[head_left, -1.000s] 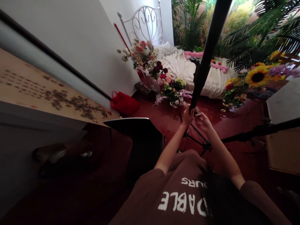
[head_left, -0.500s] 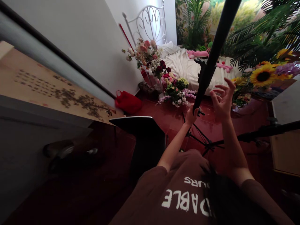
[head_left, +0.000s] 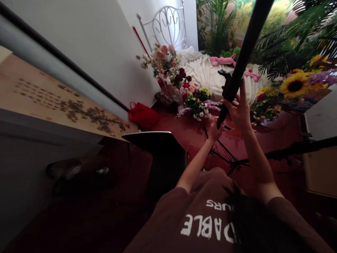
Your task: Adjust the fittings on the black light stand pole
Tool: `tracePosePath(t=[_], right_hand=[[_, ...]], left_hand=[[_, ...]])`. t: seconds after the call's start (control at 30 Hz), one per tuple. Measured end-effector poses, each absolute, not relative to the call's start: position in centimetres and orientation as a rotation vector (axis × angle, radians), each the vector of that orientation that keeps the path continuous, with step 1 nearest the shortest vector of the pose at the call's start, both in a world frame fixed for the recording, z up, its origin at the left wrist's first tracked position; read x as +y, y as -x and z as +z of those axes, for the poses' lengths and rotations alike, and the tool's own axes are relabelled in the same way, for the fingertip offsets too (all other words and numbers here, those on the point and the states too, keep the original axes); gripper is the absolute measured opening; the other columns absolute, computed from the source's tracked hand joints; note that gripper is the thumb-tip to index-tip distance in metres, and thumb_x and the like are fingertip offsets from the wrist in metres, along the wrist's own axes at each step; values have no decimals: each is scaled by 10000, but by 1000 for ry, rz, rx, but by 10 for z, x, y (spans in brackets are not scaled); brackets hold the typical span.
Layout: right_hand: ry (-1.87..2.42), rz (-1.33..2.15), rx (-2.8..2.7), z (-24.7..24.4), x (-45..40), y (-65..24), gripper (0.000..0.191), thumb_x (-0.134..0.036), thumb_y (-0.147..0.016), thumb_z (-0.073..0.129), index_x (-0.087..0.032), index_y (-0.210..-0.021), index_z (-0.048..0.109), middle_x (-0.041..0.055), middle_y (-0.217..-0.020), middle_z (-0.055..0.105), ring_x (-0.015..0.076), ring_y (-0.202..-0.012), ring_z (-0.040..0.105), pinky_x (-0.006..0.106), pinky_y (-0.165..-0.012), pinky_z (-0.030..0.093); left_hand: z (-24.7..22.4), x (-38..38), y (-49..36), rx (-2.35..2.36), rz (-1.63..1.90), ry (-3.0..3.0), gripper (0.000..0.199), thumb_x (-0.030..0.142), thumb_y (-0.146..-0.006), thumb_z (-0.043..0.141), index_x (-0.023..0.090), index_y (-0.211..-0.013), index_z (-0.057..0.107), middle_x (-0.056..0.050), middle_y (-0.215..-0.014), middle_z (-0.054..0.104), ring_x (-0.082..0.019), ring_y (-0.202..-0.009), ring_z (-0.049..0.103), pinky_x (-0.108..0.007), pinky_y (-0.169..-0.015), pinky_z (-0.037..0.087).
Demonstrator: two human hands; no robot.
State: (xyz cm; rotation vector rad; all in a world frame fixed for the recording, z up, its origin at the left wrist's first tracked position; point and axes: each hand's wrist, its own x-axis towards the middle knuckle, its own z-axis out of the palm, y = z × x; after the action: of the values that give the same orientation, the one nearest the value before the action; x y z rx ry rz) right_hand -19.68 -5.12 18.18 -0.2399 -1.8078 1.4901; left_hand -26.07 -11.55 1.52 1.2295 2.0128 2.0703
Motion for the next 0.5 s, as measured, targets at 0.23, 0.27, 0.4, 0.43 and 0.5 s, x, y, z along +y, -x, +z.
tracePosePath(t=[0.23,0.27,0.4,0.43,0.5], right_hand=[[455,1589,-1864,121,-66,180,825,-254,-699,815,-319,-1445,469,22,-1132,715,234,-1080,689,346,-884,608],[471,1580,-1864,114,-67,179,826,-249,-690,817,-318,-1439,476,20,-1120,719,232,-1079,689,353,-906,599],[478,1590,-1789,109,-71,180,788,-267,-711,793,-337,-1431,478,26,-1204,686,234,-1118,671,370,-930,590],[474,1602,-1784,110,-71,180,783,-273,-712,792,-337,-1427,481,29,-1210,682,236,-1121,668,374,-930,591],[478,1619,-1800,109,-71,181,781,-281,-704,798,-335,-1418,487,27,-1181,691,236,-1119,667,377,-935,586]], left_hand=[[5,-112,263,2027,2082,-1235,447,487,-865,603,178,-1178,527,-71,-920,681,-185,-787,666,-290,-686,512],[2,-112,263,2014,2086,-1232,445,484,-868,601,176,-1181,528,-78,-930,684,-189,-791,669,-297,-690,515],[-4,-113,262,1994,2097,-1222,437,481,-882,585,202,-1214,523,-78,-968,687,-189,-835,679,-306,-727,529],[-4,-113,262,2002,2102,-1217,443,490,-883,579,206,-1218,522,-81,-988,686,-194,-866,681,-312,-748,532],[-4,-112,261,2007,2098,-1209,455,513,-884,562,202,-1214,522,-90,-1005,684,-203,-890,682,-319,-762,532]])
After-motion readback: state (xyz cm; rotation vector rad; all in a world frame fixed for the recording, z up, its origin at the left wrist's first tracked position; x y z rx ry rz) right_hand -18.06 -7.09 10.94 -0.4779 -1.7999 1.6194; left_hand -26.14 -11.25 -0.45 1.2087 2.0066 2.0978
